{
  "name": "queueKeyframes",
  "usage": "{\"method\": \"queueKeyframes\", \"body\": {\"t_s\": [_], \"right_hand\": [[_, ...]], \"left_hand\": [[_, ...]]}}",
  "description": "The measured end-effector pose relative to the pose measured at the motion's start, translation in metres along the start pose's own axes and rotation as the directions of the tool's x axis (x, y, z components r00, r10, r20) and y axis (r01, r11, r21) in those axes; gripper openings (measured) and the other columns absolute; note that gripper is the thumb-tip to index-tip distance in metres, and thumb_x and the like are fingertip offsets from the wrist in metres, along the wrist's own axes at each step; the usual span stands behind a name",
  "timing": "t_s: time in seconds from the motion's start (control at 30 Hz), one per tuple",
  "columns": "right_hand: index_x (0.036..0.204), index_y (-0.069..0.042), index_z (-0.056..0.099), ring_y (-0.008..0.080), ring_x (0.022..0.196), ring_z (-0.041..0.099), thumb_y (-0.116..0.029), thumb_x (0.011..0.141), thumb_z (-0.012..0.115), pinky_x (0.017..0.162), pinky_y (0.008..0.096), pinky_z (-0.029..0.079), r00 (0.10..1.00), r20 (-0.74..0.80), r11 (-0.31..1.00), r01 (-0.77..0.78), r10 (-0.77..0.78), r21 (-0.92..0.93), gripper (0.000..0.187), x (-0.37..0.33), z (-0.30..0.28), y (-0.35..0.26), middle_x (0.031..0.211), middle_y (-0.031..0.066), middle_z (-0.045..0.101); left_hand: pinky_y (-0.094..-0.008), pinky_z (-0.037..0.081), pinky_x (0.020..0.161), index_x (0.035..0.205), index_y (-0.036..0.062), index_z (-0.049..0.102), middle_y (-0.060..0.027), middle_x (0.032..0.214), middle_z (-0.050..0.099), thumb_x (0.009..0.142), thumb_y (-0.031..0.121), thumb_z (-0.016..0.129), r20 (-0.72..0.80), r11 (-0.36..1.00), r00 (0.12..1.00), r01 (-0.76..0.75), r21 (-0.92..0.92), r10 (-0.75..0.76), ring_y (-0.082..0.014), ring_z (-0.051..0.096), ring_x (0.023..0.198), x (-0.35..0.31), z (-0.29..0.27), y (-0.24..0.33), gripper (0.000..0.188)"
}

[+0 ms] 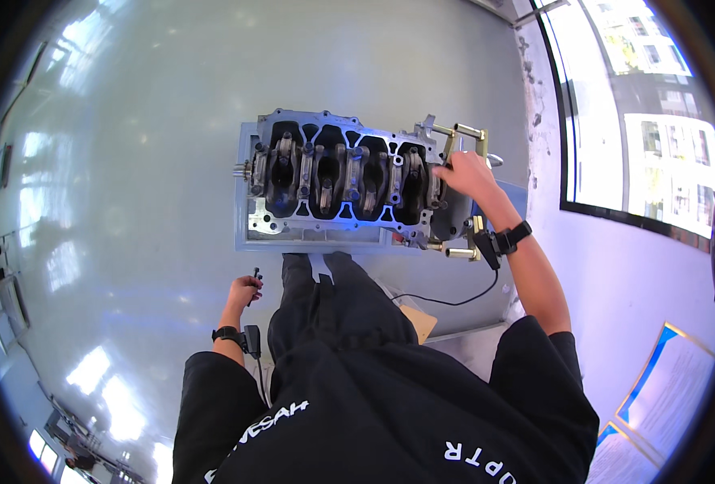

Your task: The person assembles internal engine components by hand and using a tool. The person picks up a connecting rod, aligns it onto the crankshaft within the engine block, and uses a handheld tool to fasten a component. The person then moves to a tool kit to retrieve bolts, returns to the engine block, and inserts the bolts into the crankshaft assembly by hand.

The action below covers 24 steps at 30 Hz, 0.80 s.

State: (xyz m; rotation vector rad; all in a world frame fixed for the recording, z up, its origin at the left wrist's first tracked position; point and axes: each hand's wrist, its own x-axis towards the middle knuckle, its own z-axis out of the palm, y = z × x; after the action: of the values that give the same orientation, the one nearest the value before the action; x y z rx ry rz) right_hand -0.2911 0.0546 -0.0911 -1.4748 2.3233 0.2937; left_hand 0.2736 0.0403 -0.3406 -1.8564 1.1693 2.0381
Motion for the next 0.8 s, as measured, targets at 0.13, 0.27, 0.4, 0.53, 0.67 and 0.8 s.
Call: {"method": "queueKeyframes", "body": {"t_s": [0.13,0.27,0.4,0.53,0.67,0.8], "right_hand": [[0.083,0.003,0.07,0.0397,0.086,0.067,-0.036,0.086,0.063,0.076,0.0492,0.054,0.997,0.048,0.988,0.065,-0.059,-0.137,0.04,0.003,0.011,0.004,0.084,0.0234,0.068],[0.082,0.005,0.07,0.0397,0.085,0.067,-0.04,0.086,0.061,0.075,0.0482,0.054,0.989,0.062,0.991,-0.133,0.134,-0.029,0.046,0.006,0.005,-0.001,0.083,0.0227,0.068],[0.082,0.005,0.07,0.0411,0.085,0.067,-0.046,0.09,0.053,0.076,0.0484,0.054,0.999,0.017,0.99,0.033,-0.03,-0.137,0.054,0.0,0.005,0.0,0.086,0.0248,0.068],[0.078,0.005,0.069,0.0418,0.085,0.067,-0.044,0.092,0.052,0.077,0.0485,0.054,0.997,0.004,0.993,-0.077,0.078,-0.09,0.053,0.007,0.02,0.005,0.084,0.0254,0.068],[0.072,0.004,0.067,0.0402,0.083,0.067,-0.044,0.092,0.052,0.075,0.0485,0.053,0.999,-0.008,0.991,-0.053,0.052,-0.12,0.054,-0.002,0.01,0.005,0.079,0.0247,0.067],[0.073,0.004,0.068,0.04,0.083,0.067,-0.046,0.093,0.051,0.074,0.048,0.052,0.926,0.248,0.921,-0.337,0.286,0.197,0.056,0.009,0.004,0.002,0.08,0.0249,0.067]], "left_hand": [[-0.0282,0.055,0.06,0.087,0.0005,0.067,-0.0064,0.081,0.066,0.075,-0.009,0.049,-0.002,0.998,0.998,-0.06,-0.012,0.06,-0.0169,0.068,0.067,0.0,-0.003,0.005,0.023],[-0.028,0.055,0.059,0.087,0.0005,0.067,-0.0066,0.08,0.067,0.075,-0.008,0.048,-0.004,1.0,1.0,-0.017,-0.001,0.017,-0.0166,0.068,0.067,-0.005,-0.005,-0.006,0.024],[-0.028,0.055,0.058,0.087,0.0007,0.068,-0.0068,0.079,0.067,0.075,-0.007,0.048,-0.026,1.0,1.0,0.013,-0.007,-0.014,-0.0165,0.068,0.065,-0.009,-0.009,-0.023,0.024],[-0.028,0.055,0.058,0.087,0.001,0.068,-0.0065,0.078,0.067,0.075,-0.007,0.048,-0.027,1.0,0.999,0.029,0.011,-0.029,-0.0163,0.068,0.065,-0.009,-0.013,-0.027,0.025],[-0.028,0.055,0.058,0.087,0.0014,0.068,-0.0063,0.077,0.067,0.076,-0.007,0.047,-0.044,1.0,0.999,0.012,-0.006,-0.013,-0.016,0.068,0.065,-0.005,-0.014,-0.027,0.025],[-0.0279,0.055,0.058,0.088,0.0015,0.068,-0.0067,0.077,0.067,0.079,-0.006,0.05,-0.033,1.0,0.999,0.0,-0.02,-0.001,-0.0159,0.068,0.064,-0.002,-0.018,-0.029,0.021]]}}
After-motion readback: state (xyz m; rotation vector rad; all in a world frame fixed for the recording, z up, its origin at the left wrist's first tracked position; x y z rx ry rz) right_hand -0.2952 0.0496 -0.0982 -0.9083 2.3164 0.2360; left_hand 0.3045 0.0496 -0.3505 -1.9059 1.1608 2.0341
